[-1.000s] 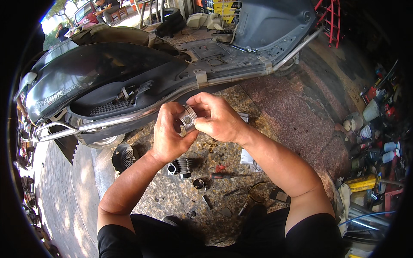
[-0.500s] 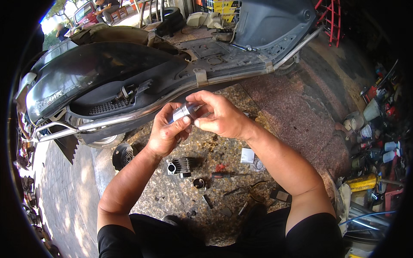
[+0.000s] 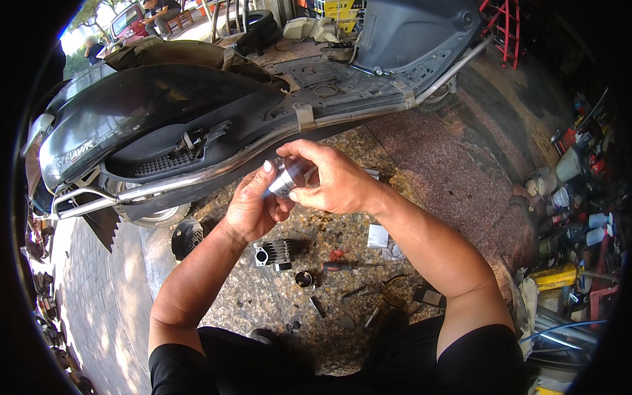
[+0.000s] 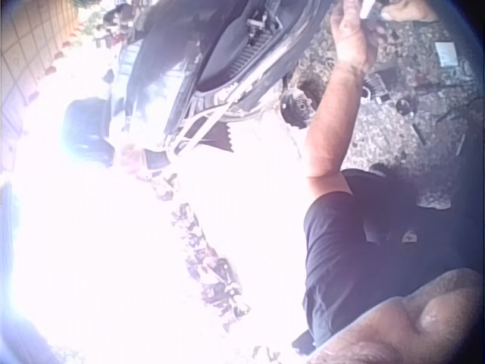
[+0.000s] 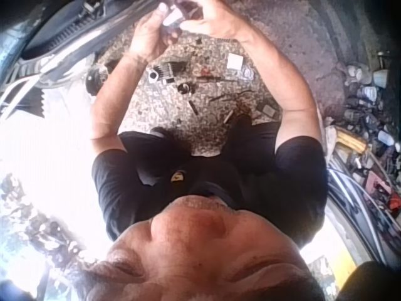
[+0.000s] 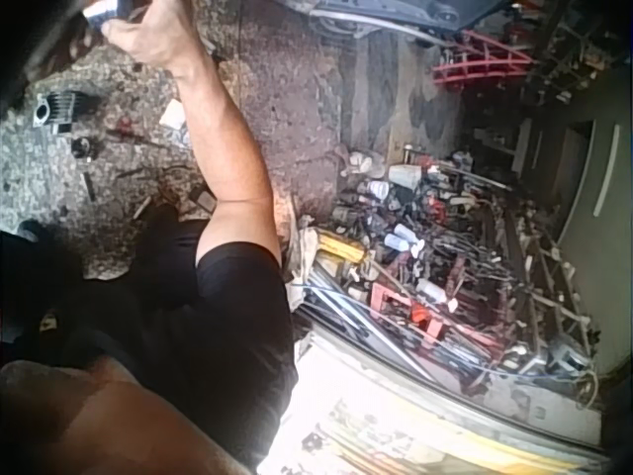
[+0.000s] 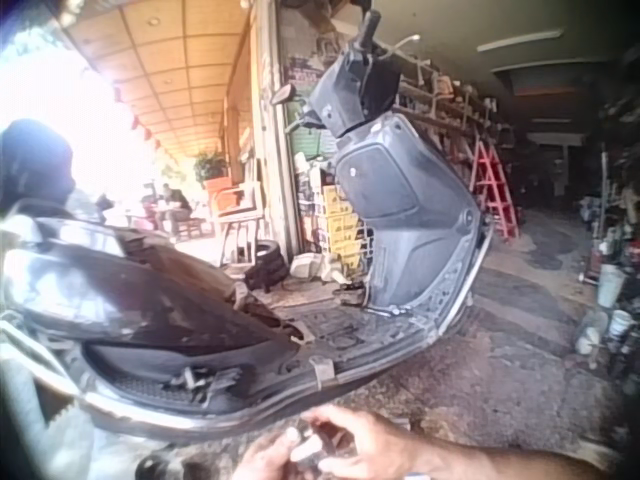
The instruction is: The person removes a piston ring from a piston using pliers, then installs two new piston rings onto the piston by hand, carefully seating them into the grooves.
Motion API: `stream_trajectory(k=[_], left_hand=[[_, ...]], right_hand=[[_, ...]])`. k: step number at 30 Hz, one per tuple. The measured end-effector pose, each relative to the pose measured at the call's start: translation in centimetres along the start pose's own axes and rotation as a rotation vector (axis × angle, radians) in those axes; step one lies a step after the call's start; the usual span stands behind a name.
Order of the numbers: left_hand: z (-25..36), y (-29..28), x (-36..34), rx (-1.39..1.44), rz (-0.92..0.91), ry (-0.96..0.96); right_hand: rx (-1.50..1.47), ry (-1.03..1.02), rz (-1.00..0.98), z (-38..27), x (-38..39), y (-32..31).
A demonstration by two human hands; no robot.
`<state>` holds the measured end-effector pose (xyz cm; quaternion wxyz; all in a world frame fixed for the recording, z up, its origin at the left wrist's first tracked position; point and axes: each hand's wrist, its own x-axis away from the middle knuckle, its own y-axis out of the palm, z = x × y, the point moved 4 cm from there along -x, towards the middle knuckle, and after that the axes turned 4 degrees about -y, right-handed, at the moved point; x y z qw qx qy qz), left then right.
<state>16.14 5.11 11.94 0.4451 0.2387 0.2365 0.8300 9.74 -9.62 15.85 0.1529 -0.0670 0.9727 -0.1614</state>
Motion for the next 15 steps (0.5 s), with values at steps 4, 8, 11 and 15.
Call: stream_trajectory(k=[4, 8, 11, 15], left_hand=[[-0.22, 0.06, -0.03, -0.009, -0.005, 0.009], [-0.12, -0.10, -0.03, 0.016, 0.003, -0.018], [0.03, 0.01, 0.13, 0.025, -0.024, 0.002], [0.11, 0.05, 0.22, 0.008, -0.034, 0.010]], right_hand=[[-0.040, 0.006, 0.003, 0.18, 0.03, -0.13], [-0.038, -0.023, 0.083, 0.34, 0.05, -0.24], [-0.046, -0.018, 0.089, 0.33, 0.05, -0.34], [-0.016, 0.038, 0.014, 0.25, 0.15, -0.47]])
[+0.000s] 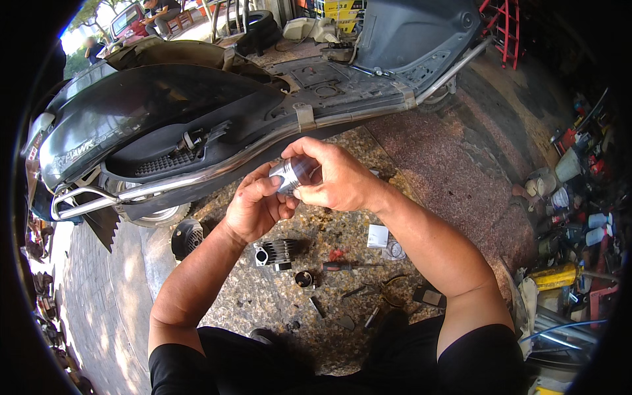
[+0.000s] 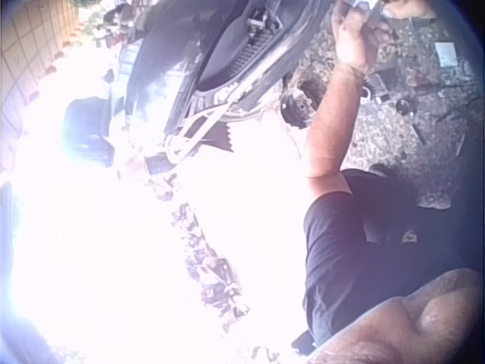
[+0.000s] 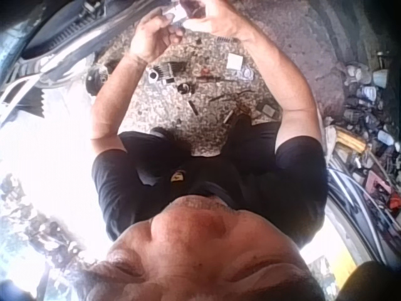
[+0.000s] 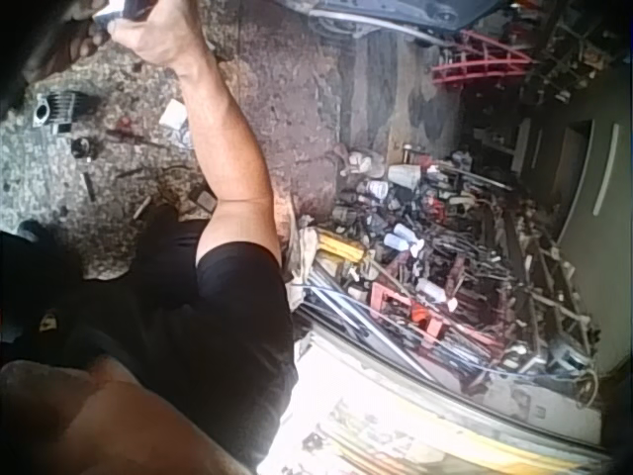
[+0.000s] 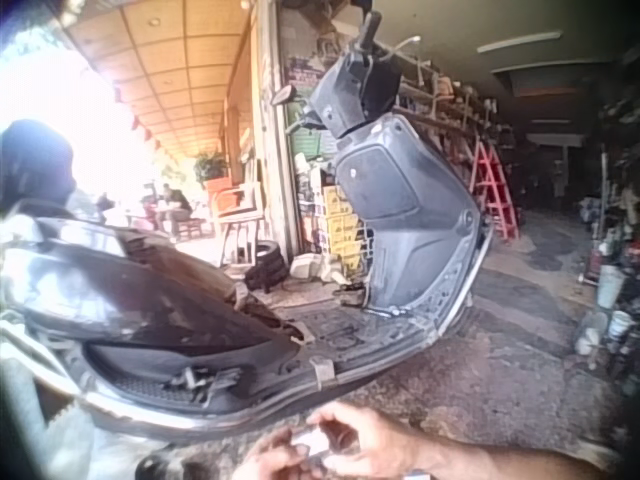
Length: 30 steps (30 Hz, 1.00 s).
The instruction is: The person removes a piston ring from a piston using pliers, then installs two new piston rings onto the piston by hand, carefully seating them into the grooves.
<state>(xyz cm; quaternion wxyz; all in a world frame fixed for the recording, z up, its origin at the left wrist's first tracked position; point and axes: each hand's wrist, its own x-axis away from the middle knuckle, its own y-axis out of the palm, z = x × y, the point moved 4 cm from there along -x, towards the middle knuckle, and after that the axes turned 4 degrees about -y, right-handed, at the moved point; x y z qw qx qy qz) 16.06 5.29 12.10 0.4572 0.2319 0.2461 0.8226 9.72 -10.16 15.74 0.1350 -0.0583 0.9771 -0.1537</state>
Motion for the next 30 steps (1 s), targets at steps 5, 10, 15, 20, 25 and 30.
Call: stream_trajectory(k=[5, 10, 15, 20, 25, 30], left_hand=[[-0.1, -0.1, -0.1, 0.007, -0.016, -0.007], [-0.3, -0.2, -0.2, 0.014, 0.018, -0.020], [-0.3, -0.1, -0.2, -0.037, 0.026, -0.010], [-0.2, -0.2, 0.0, -0.223, 0.041, 0.001], [0.8, 0.5, 0.2, -0.552, 0.014, 0.249], [1.2, 0.9, 0.6, -1.169, 0.228, 0.549]], right_hand=[[0.013, -0.027, 0.037, 0.1, 0.1, 0.0], [0.002, -0.067, 0.053, 0.3, 0.0, 0.1], [-0.088, -0.018, 0.040, 0.5, 0.1, 0.1], [-0.102, -0.030, 0.040, 0.9, 0.1, 0.0], [-0.155, -0.020, 0.045, 0.9, 0.1, -0.1], [-0.110, -0.020, 0.034, 1.1, -0.2, 0.0]])
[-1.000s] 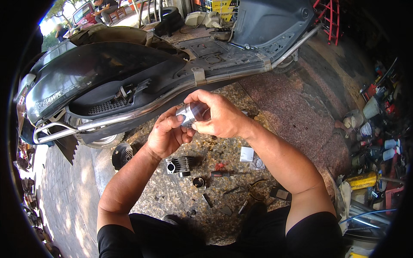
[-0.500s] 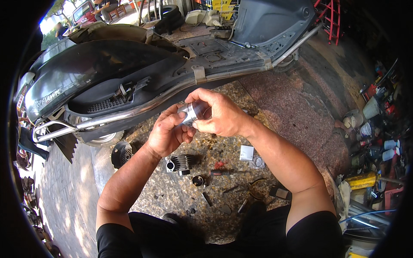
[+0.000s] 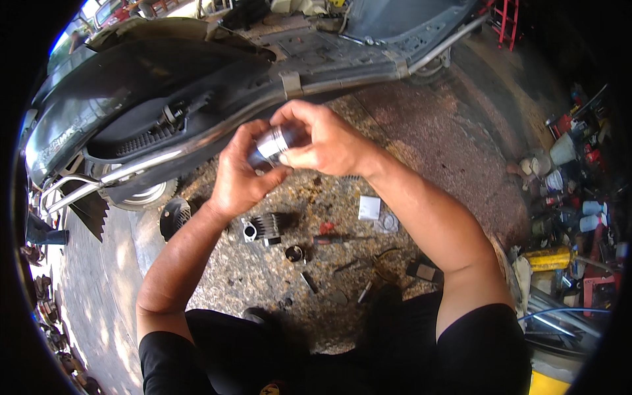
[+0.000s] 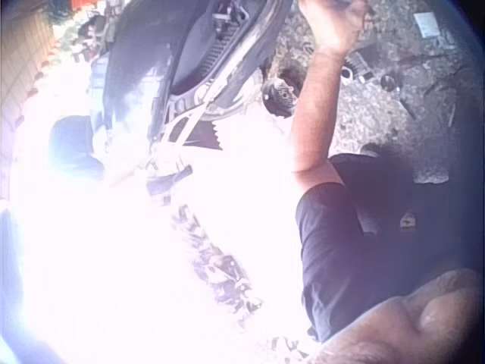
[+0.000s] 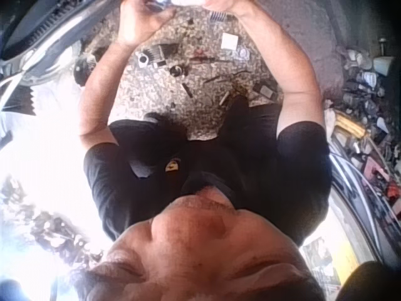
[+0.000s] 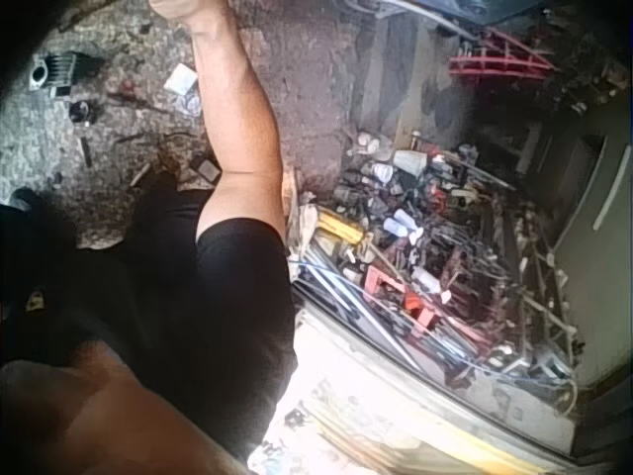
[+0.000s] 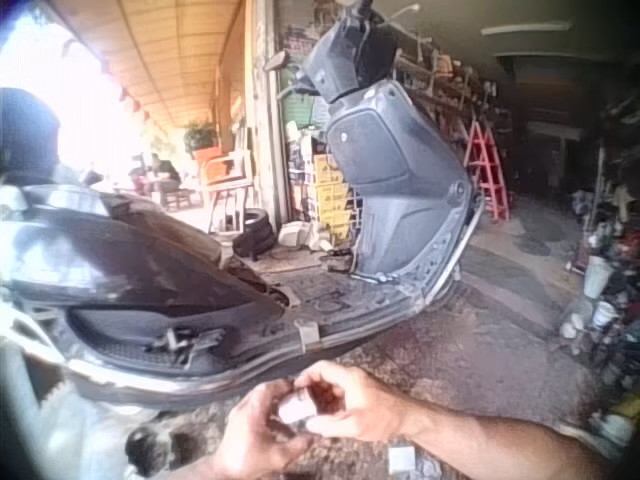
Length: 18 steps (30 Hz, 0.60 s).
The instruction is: The person removes a piston ring from a piston using pliers, then installs two new piston rings onto the piston by hand, carefully seating them into the grooves.
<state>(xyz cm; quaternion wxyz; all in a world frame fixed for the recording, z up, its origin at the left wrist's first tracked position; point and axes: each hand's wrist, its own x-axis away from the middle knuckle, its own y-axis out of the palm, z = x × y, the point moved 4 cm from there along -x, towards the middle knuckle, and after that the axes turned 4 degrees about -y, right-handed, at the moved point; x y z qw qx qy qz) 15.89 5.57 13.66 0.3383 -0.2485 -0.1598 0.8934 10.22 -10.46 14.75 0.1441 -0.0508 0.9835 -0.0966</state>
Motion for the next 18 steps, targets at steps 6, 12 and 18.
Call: stream_trajectory(k=[6, 12, 18], left_hand=[[-0.2, 0.6, 0.4, 0.146, 0.052, -0.076], [-0.7, 1.7, 0.1, 0.320, -0.008, -0.169], [-2.0, 2.5, -0.6, 0.481, -0.066, -0.274]], right_hand=[[0.015, 0.025, 0.014, 0.3, 0.2, 0.2], [-0.089, 0.084, 0.034, 2.0, 2.1, -1.1], [0.526, 0.750, -0.038, 14.1, 10.0, -8.0]])
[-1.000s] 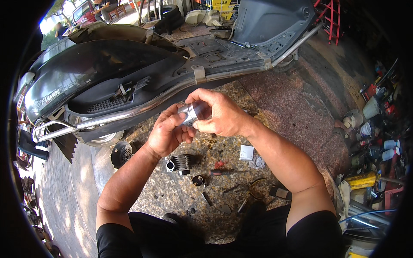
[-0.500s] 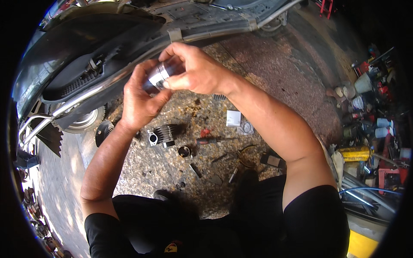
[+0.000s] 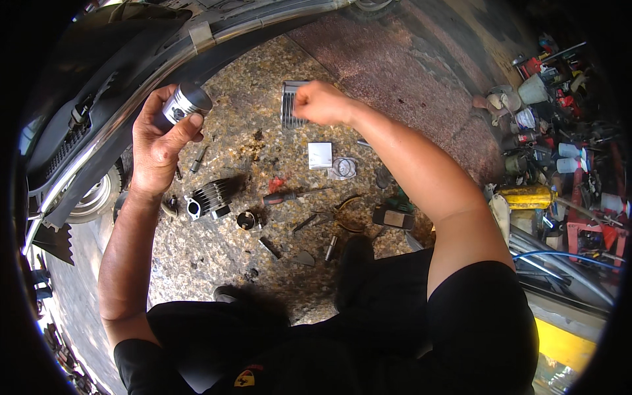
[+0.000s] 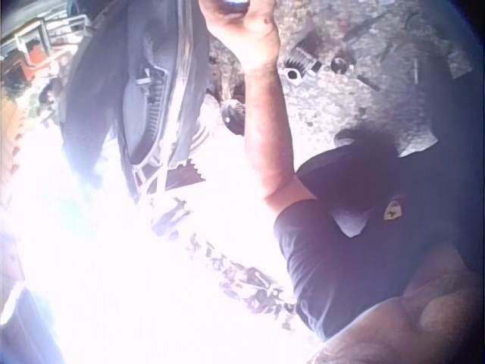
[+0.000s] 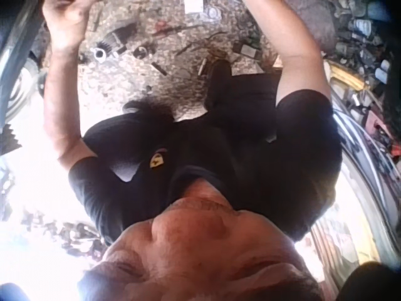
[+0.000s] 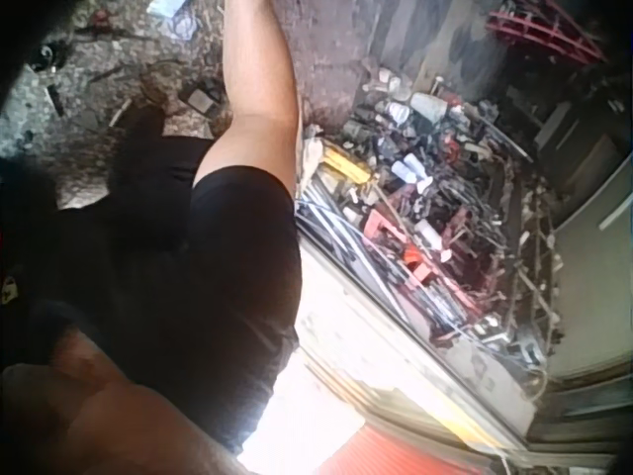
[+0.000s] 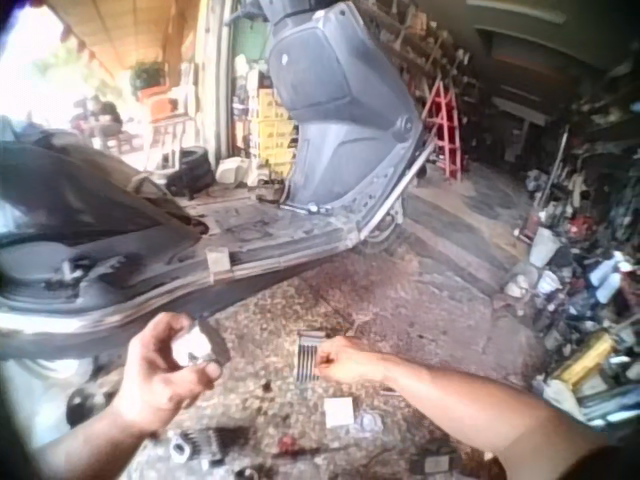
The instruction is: The person removes a piston ring from a piston using pliers, then installs two new piston rings onto the piston by hand, carefully seating them into the grooves.
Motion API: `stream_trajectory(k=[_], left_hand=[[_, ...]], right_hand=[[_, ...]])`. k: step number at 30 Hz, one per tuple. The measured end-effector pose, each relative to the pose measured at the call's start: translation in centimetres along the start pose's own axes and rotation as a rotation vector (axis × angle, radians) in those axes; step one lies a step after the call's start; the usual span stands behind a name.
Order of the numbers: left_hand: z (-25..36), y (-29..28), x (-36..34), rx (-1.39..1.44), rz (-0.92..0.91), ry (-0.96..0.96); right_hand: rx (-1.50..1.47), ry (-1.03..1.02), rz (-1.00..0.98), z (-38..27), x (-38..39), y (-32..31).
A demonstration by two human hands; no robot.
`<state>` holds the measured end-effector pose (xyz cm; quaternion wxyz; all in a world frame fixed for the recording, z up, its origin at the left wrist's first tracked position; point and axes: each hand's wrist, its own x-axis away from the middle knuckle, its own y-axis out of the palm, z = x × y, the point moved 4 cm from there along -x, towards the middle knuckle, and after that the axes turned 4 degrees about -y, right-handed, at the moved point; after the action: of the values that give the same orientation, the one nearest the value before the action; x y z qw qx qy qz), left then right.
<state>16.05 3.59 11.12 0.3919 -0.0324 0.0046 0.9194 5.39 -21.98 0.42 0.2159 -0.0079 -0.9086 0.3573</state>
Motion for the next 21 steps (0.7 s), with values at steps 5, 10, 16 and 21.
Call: stream_trajectory(k=[5, 10, 16, 21], left_hand=[[-1.7, 1.1, -0.9, 0.103, -0.053, -0.080], [-3.3, 2.1, -1.7, 0.154, -0.082, -0.172], [-4.1, 2.9, -2.0, 0.198, -0.109, -0.229], [-4.7, 3.0, -2.0, 0.181, -0.100, -0.253]], right_hand=[[0.253, 0.220, -0.112, 14.3, 2.1, 5.4], [0.288, 0.439, -0.216, 19.5, 3.0, 8.0], [0.349, 0.439, -0.210, 18.5, 2.9, 9.2], [0.391, 0.410, -0.193, 17.5, 2.7, 9.2]])
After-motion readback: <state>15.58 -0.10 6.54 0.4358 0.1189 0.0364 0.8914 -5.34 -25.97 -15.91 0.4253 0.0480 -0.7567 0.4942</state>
